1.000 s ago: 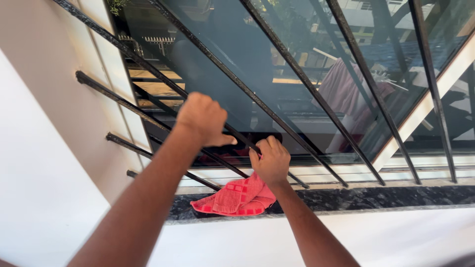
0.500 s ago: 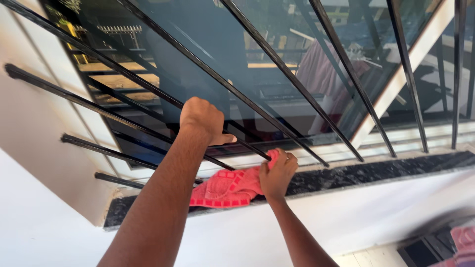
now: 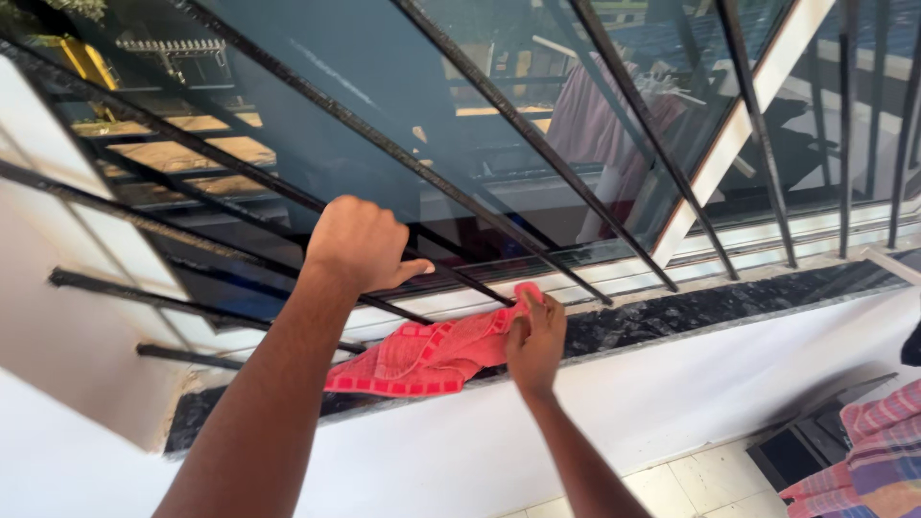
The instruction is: The person wipes the exterior surface of a window pane and its black metal security bars using a pink cloth. They systematically clean the glass between the bars and the bars themselves, moving from one section to another.
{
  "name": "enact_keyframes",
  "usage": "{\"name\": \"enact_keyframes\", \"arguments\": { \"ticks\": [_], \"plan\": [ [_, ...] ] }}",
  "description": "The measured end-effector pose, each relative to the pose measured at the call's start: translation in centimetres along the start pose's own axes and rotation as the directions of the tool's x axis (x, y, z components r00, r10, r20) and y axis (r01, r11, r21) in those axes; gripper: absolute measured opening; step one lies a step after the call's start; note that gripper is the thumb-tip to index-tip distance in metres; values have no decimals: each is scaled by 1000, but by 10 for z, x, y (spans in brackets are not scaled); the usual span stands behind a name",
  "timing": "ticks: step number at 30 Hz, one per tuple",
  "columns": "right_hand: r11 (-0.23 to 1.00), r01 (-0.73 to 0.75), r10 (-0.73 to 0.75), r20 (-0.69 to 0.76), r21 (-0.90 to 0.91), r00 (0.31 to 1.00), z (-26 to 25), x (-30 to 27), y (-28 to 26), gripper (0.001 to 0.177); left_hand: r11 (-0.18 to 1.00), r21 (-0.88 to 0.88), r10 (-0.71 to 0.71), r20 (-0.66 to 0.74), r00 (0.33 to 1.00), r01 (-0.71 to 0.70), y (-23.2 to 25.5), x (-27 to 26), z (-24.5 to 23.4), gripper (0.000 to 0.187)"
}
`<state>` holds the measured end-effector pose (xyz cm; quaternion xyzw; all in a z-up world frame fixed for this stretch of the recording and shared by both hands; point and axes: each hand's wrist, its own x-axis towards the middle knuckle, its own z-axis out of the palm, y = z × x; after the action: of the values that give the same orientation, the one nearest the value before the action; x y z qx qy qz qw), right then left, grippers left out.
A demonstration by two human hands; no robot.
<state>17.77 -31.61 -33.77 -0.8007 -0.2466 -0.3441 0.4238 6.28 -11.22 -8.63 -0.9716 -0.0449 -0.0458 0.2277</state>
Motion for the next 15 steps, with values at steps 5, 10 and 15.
{"name": "enact_keyframes", "arguments": {
  "ticks": [5, 10, 15],
  "plan": [
    [990, 124, -118, 90, -69, 989, -5, -5, 1, 52, 1000, -20, 6, -17, 1000, -6, 1, 1, 1, 70],
    [999, -33, 32, 87, 12, 996, -21, 2, 8, 44, 1000, -5, 2, 28, 1000, -2, 1, 2, -3, 72],
    [980, 170, -172, 17, 102, 985, -10, 5, 1, 35, 999, -49, 14, -26, 1000, -16, -1, 2, 2, 69]
  ]
}}
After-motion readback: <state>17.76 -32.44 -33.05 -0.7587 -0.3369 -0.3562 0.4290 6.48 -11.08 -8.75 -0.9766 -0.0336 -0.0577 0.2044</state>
